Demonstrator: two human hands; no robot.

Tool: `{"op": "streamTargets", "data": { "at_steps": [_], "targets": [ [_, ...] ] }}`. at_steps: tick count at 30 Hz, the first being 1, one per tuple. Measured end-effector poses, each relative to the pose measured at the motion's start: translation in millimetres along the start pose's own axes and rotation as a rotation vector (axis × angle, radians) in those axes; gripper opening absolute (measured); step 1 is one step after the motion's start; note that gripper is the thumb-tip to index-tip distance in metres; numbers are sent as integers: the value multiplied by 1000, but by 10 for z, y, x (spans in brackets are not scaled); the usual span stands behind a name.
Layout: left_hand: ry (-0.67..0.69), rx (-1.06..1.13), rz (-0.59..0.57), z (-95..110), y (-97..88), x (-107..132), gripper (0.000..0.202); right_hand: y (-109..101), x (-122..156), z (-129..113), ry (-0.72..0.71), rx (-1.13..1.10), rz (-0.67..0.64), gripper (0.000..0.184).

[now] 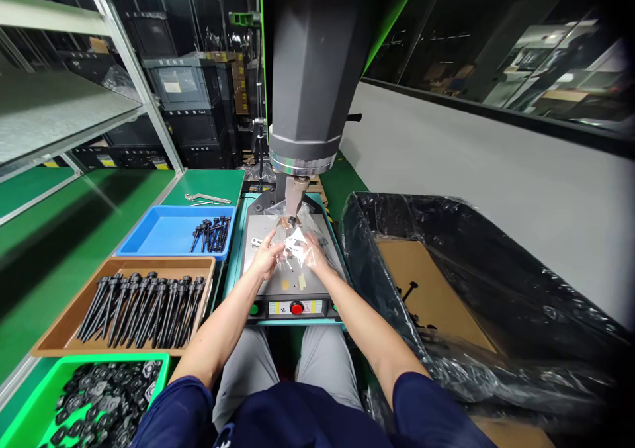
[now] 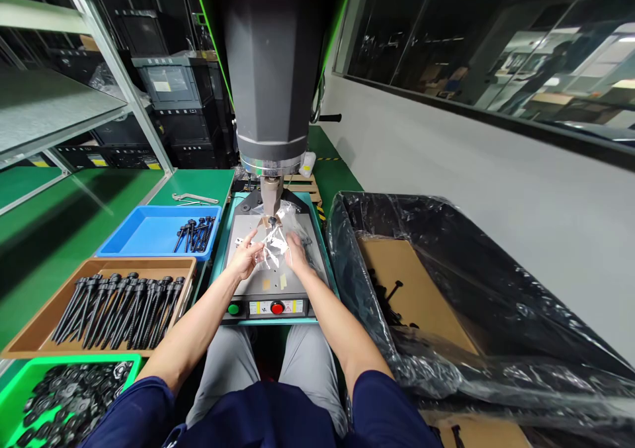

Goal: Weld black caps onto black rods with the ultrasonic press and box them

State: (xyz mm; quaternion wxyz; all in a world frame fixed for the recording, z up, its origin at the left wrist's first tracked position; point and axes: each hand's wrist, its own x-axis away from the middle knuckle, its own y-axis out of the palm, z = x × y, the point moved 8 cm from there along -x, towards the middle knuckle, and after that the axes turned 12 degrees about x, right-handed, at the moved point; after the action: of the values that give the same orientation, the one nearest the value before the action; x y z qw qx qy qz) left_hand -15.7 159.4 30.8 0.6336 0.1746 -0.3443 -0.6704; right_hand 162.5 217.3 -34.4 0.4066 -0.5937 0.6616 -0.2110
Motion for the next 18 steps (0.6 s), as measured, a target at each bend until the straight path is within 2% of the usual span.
{"op": "streamTargets", "data": {
  "at_steps": [4,10,14,18],
  "targets": [
    [-11,-28,19,-13,7,13,98,44,268,40,63,58,-35,52],
    [-6,-89,18,-29,-104,51,95,-2,913,-14,-30,202,-20,49],
    [20,-184,58,-17,-379,209,94,-194,1386,42,-31,253,57,42],
    [104,-337,162,-22,-823,552,88,-503,1809,241,41,231,234,40]
  ]
}}
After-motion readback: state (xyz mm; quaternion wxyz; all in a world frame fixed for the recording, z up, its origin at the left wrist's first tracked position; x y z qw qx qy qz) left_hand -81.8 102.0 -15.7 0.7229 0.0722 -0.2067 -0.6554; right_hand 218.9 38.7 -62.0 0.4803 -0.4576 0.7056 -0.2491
